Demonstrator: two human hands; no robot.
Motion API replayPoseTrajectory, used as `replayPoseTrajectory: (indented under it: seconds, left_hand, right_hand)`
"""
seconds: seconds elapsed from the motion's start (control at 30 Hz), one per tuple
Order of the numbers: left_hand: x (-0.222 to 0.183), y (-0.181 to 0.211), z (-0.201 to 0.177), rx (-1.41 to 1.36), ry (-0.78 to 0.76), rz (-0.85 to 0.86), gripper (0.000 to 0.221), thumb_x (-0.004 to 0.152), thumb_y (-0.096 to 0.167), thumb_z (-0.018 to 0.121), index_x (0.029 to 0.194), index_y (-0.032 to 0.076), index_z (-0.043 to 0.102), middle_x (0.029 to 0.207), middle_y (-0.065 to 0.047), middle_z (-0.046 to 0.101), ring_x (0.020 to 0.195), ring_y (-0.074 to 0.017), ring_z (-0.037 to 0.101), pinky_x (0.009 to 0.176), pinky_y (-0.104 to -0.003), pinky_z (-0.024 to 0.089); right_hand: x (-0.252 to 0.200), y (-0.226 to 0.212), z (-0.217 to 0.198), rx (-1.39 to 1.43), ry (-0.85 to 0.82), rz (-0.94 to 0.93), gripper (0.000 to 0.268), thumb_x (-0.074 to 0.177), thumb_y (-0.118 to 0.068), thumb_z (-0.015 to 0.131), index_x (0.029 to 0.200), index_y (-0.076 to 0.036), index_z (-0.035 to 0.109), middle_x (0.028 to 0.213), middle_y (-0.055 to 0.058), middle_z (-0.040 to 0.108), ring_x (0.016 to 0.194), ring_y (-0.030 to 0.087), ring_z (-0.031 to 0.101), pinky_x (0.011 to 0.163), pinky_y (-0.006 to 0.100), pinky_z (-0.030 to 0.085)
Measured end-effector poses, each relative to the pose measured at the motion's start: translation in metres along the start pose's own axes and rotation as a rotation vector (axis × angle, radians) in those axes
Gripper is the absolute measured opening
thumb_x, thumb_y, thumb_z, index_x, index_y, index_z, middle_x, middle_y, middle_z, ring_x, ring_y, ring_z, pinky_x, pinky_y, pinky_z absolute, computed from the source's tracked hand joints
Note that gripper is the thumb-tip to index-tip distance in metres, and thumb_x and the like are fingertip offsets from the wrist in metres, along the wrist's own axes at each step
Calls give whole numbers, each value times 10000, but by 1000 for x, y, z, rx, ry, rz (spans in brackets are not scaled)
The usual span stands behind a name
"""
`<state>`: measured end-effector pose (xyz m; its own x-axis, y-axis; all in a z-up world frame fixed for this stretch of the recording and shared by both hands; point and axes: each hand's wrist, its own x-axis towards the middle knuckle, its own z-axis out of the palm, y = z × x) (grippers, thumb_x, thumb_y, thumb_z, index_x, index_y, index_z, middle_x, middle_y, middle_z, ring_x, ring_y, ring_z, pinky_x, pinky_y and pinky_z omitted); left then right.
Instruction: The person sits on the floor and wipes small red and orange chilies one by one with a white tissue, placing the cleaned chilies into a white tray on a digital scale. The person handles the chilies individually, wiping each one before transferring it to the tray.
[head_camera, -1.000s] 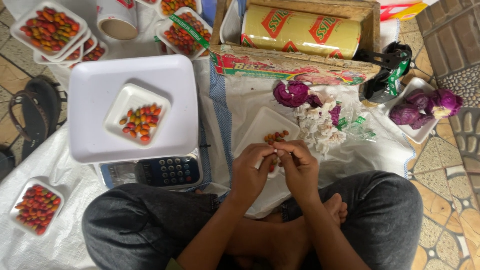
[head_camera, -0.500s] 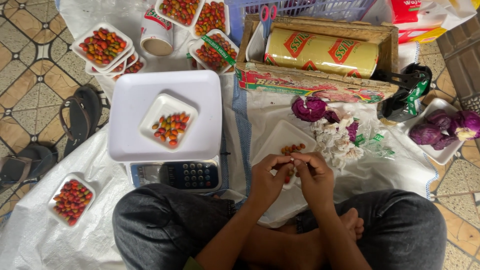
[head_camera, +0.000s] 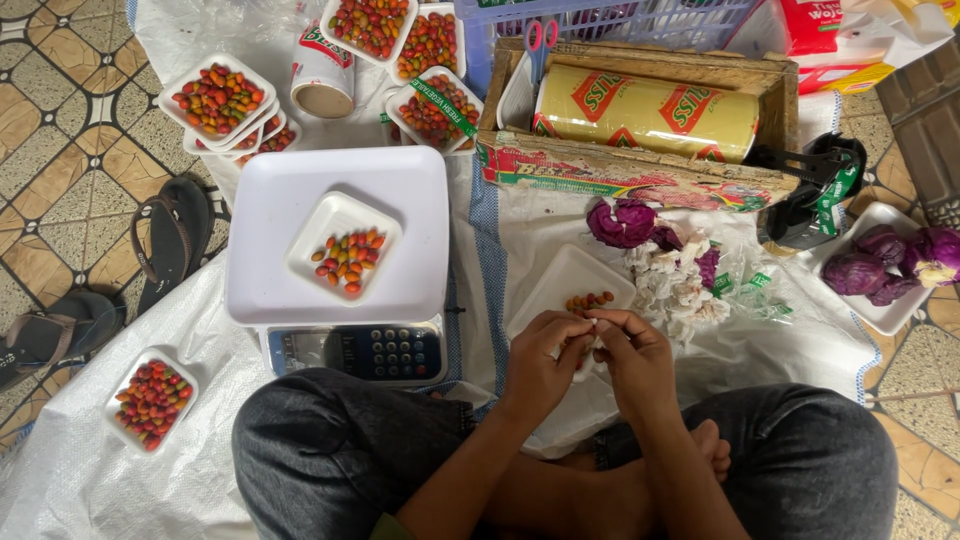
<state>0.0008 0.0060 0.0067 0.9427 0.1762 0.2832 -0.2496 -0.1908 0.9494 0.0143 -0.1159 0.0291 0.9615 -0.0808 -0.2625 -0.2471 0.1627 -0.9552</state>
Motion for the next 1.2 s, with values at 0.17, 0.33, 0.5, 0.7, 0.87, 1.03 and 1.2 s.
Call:
replayPoseTrajectory:
  seconds: [0.17, 0.33, 0.5, 0.7, 0.87, 1.03, 1.2]
  left_hand:
    - [-2, -7, 0, -88, 16, -195, 131, 908, 26, 786, 1039, 40, 775, 939, -125, 761, 894, -196, 736, 790, -354, 611]
    - [-1, -10, -2, -178, -2, -411, 131, 912, 78, 787, 1039, 45, 786, 901, -113, 774, 841, -131, 697, 764, -328, 597]
    - [1, -9, -2, -207, 0, -517, 146, 898, 59, 769, 1038, 25, 792, 871, -142, 771, 819, -127, 667, 727, -304, 575]
    - [-1, -4, 0, -116, -22, -465, 146, 907, 80, 778, 1048, 41, 784, 933, -171, 772, 887, -188, 722, 766, -351, 597]
    - [-1, -9, -2, -155, -14, -400, 137, 909, 38, 763, 1044, 27, 784, 958, -157, 775, 910, -182, 713, 806, -355, 596]
    - [-2, -7, -1, -97, -5, -273, 129, 900, 11, 778, 1028, 30, 782, 956, -140, 772, 915, -202, 737, 813, -357, 604]
    - [-3, -4, -1, -71, -18, -92, 131, 907, -19, 761, 1035, 10, 764, 954, -148, 750, 928, -256, 746, 816, -375, 608]
  right_hand:
    - [4, 9, -4, -223, -15, -237, 157, 976, 37, 639, 1073, 38, 764, 787, 106, 607, 687, 128, 563, 621, 298, 526]
    - [9, 20, -6, -406, -25, -488, 173, 968, 63, 659, 1073, -5, 778, 824, 89, 604, 709, 118, 601, 629, 289, 525]
    - [7, 20, -4, -387, -40, -492, 173, 965, 69, 652, 1055, -9, 777, 836, 80, 593, 696, 105, 583, 627, 291, 511]
    - [8, 20, -7, -329, -60, -443, 156, 966, 69, 642, 1045, 21, 768, 834, 94, 587, 680, 113, 573, 629, 297, 511]
    - [6, 18, -5, -320, -54, -417, 158, 964, 64, 649, 1045, 12, 774, 836, 94, 593, 681, 118, 581, 625, 296, 518]
    - [6, 17, -7, -320, -43, -385, 149, 970, 51, 655, 1041, 9, 779, 826, 102, 601, 662, 129, 585, 615, 299, 520]
    - [0, 3, -2, -209, -27, -206, 148, 983, 34, 623, 1052, 59, 751, 808, 94, 601, 655, 131, 564, 618, 305, 521]
